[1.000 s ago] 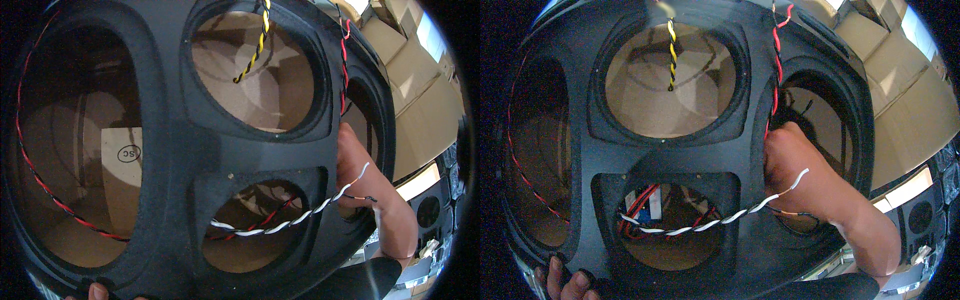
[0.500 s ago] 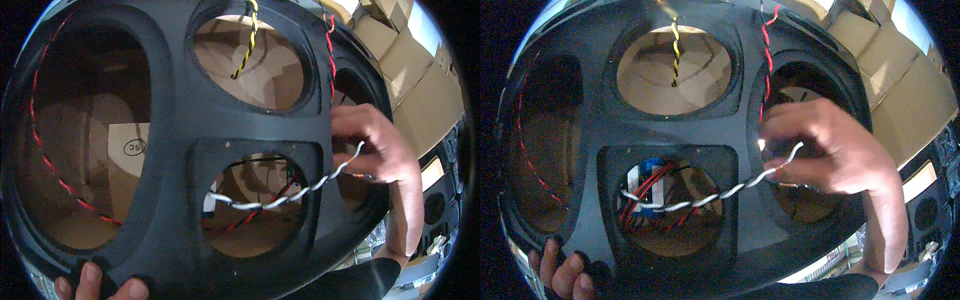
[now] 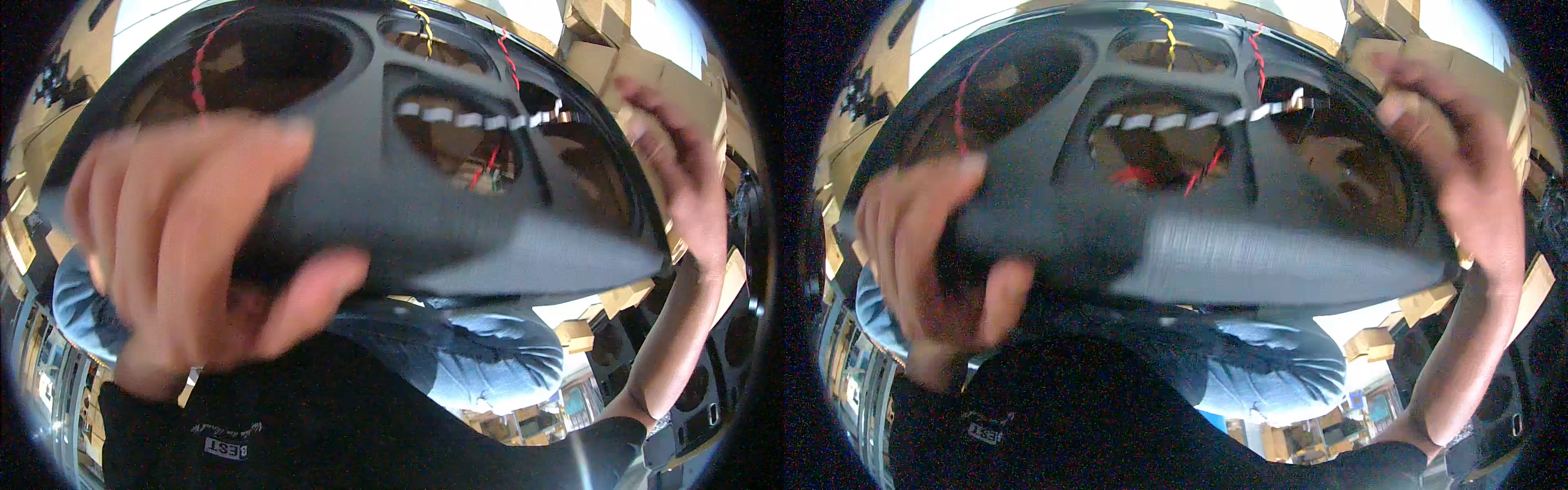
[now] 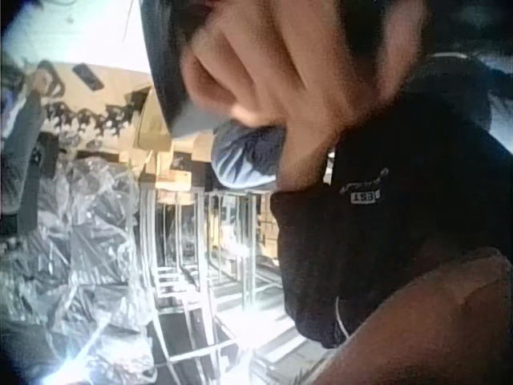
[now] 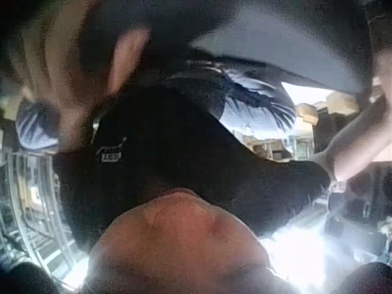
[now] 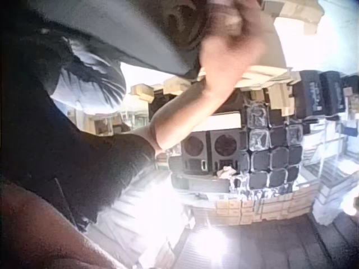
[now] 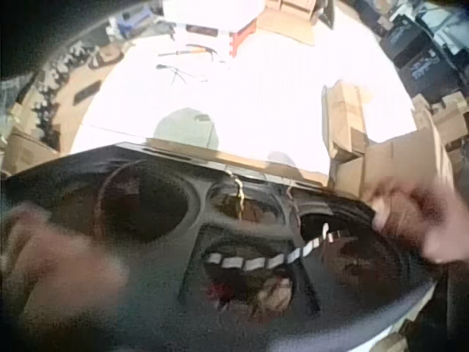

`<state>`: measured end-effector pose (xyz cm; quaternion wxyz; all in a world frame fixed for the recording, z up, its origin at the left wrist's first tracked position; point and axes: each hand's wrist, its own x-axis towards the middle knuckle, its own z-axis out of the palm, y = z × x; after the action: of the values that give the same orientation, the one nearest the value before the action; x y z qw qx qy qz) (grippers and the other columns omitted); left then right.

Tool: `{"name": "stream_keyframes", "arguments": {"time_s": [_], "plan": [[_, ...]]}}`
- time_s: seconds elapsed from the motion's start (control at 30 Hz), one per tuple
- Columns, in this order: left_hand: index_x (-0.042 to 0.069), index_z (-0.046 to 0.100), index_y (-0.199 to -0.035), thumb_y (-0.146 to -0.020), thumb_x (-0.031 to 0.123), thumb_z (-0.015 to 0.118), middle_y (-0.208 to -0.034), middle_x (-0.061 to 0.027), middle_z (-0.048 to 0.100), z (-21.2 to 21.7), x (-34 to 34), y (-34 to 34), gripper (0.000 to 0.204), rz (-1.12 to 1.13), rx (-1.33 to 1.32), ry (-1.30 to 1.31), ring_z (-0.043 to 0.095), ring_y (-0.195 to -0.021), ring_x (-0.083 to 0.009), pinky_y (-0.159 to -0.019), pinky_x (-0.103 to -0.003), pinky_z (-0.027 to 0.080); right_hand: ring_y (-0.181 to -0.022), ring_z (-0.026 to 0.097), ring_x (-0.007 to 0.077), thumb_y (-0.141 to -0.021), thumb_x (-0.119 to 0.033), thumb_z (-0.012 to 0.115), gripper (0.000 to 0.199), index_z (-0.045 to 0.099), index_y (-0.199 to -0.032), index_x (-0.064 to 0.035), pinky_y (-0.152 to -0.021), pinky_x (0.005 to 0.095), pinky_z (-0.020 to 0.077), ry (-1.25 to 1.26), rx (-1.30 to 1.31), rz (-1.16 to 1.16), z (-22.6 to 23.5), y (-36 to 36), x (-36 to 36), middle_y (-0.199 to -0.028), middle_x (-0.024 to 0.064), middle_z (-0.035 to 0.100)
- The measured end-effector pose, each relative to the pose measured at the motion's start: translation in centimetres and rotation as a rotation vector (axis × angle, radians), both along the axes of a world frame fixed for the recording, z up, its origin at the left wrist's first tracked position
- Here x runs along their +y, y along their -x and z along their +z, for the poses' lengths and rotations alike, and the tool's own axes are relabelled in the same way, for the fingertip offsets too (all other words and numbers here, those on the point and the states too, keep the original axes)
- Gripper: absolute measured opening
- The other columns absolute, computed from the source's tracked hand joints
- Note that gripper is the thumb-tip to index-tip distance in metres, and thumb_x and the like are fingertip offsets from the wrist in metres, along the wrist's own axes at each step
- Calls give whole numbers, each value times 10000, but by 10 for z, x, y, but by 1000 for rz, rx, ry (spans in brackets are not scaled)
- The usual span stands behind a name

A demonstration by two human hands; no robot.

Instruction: The person uses a hot glue gun to attach a cardboard insert to the inside of a black speaker enclosure. They then connect and secure wires inside the enclosure using electrical tape.

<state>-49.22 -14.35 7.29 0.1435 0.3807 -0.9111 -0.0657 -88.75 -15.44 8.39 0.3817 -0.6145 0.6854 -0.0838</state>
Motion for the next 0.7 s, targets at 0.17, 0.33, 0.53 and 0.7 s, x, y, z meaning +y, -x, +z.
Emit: {"name": "stream_keyframes", "arguments": {"time_s": [0.17, 0.33, 0.53, 0.7], "plan": [[103, 700, -1218, -911, 513, 694, -1089, -147, 737, -12, -43, 22, 513, 142, 88, 10, 694, -991, -367, -895, -454, 504, -1288, 604, 231, -1073, -186, 558, 395, 594, -1410, 17, -1144, 372, 411, 339, 1, -82, 56, -4, 56, -1334, 153, 676], [34, 718, -1103, -921, 387, 690, -1076, -204, 718, -16, -60, 34, 399, 197, 85, 127, 651, -1043, -400, -927, -472, 490, -1094, 669, 178, -929, -126, 744, 242, 729, -1142, -11, -988, 336, 500, 364, -83, 44, 48, -66, 145, -1149, 98, 746], [34, 727, -1159, -936, 478, 621, -1136, -245, 718, -24, -91, 63, 508, 216, 80, 24, 668, -1084, -445, -963, -511, 516, -787, 711, 142, -919, -169, 748, 275, 740, -1126, 13, -741, 313, 575, 292, -220, -228, -55, -131, 194, -868, 75, 728], [227, 667, -1337, -946, 765, 402, -1305, -155, 695, -74, -178, 35, 716, 264, -144, -45, 650, -1209, -398, -1044, -477, 489, -802, 757, 317, -845, -334, 795, 370, 755, -1032, -18, -764, 408, 583, 526, -146, -490, -142, -207, 125, -881, 143, 762]]}}
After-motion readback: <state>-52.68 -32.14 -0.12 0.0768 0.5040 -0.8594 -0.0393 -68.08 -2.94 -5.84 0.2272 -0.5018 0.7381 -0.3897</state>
